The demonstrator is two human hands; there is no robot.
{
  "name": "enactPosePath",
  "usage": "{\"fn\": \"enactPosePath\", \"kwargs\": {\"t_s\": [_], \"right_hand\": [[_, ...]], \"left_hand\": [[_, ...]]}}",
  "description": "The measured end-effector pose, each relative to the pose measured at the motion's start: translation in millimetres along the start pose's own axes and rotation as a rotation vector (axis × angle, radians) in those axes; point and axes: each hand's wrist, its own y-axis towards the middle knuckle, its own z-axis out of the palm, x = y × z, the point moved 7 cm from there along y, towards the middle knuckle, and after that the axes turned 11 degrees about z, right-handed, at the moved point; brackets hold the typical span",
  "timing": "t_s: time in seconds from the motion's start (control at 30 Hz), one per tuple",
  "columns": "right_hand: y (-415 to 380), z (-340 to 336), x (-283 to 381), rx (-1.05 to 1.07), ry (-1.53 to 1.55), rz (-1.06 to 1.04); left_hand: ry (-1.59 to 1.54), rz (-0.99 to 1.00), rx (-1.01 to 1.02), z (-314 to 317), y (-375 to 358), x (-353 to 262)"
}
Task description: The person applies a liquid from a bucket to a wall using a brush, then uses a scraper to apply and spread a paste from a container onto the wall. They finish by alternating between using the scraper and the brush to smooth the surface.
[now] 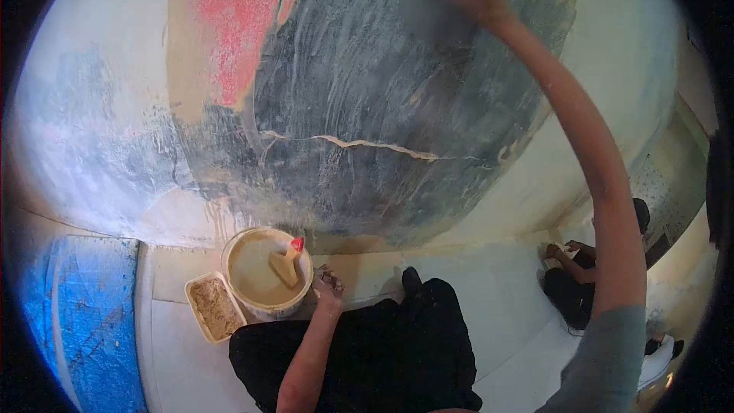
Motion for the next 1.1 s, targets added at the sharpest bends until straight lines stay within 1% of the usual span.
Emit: {"fn": "enactPosePath", "kwargs": {"t_s": [0.03,0.07,0.13,0.17,0.2,0.23,0.27,0.3,0.37,0.4,0.43,0.5,0.53,0.57,0.63,0.7,0.77,0.83,0.9,0.97,1.0,1.03,1.07,1.1], "right_hand": [[2.9,-3.4,2.6,0.042,-0.061,-0.099],[7.1,-7.1,-0.9,0.053,-0.065,-0.094],[17.8,-16.2,-25.6,-0.025,-0.162,0.171],[11.0,-15.1,-22.5,-0.031,-0.162,0.172],[-1.0,-6.1,0.4,0.061,-0.062,-0.025],[-10.5,-1.0,19.2,0.156,0.036,-0.223],[-4.5,-1.8,12.3,0.15,-0.12,-0.169],[2.8,-2.9,0.8,0.157,-0.124,-0.164],[18.6,-20.6,-51.3,-0.135,-0.132,0.311],[14.9,-12.8,-44.6,-0.112,-0.211,0.312],[12.1,-15.4,-29.3,-0.122,-0.204,0.311],[-1.7,-7.8,21.1,0.16,0.063,-0.144],[3.2,-4.1,4.2,0.107,-0.012,-0.19],[7.6,-0.8,-4.5,0.117,-0.015,-0.188],[21.9,-15.4,-37.2,-0.142,-0.139,0.222],[11.7,-7.1,-27.7,-0.118,-0.097,0.206],[0.2,0.1,18.3,0.122,0.039,-0.097],[12.4,-5.9,17.6,0.115,0.065,-0.126],[17.0,-3.3,-16.9,-0.03,-0.009,0.261],[10.2,-1.2,-8.7,-0.041,0.003,0.284],[9.2,2.7,12.3,0.041,0.029,0.006],[2.9,6.5,31.6,0.122,0.052,-0.272],[17.0,-1.1,24.6,0.148,0.09,-0.321],[25.4,-2.2,14.1,0.163,0.094,-0.32]], "left_hand": [[-0.025,0.008,0.033,0.9,6.8,3.5],[-0.047,0.006,0.06,-2.0,9.0,10.8],[-0.021,-0.013,0.046,2.1,-3.7,11.2],[-0.008,-0.01,0.039,6.5,-6.3,5.1],[-0.015,-0.003,0.044,10.6,-6.7,0.3],[-0.021,-0.021,-0.016,9.1,-8.1,-1.0],[-0.018,-0.045,-0.078,4.6,-10.2,0.6],[-0.011,-0.052,-0.08,1.5,-5.4,7.4],[-0.04,0.008,0.002,-4.8,9.4,14.6],[-0.039,0.016,-0.003,-8.4,6.9,9.6],[-0.024,-0.007,-0.022,-10.0,4.0,6.5],[-0.021,-0.033,-0.03,-4.7,8.7,8.3],[-0.038,-0.004,-0.025,-4.9,14.0,9.2],[-0.049,0.019,-0.026,-8.8,15.7,12.7],[-0.009,0.009,-0.017,-4.9,3.3,14.6],[0.021,0.027,0.009,-0.3,-2.9,1.5],[-0.001,-0.059,-0.037,-3.7,-2.9,3.1],[-0.035,-0.043,-0.026,-0.9,7.1,4.4],[-0.059,-0.042,-0.033,-7.7,4.3,13.9],[0.008,-0.02,-0.004,-7.3,6.0,10.0],[0.008,-0.001,-0.003,-4.8,6.1,2.1],[0.002,-0.032,-0.024,-4.5,1.2,-2.3],[-0.007,-0.077,-0.049,-5.0,-4.2,0.6],[-0.006,-0.091,-0.057,-7.2,-2.4,7.6]]}}
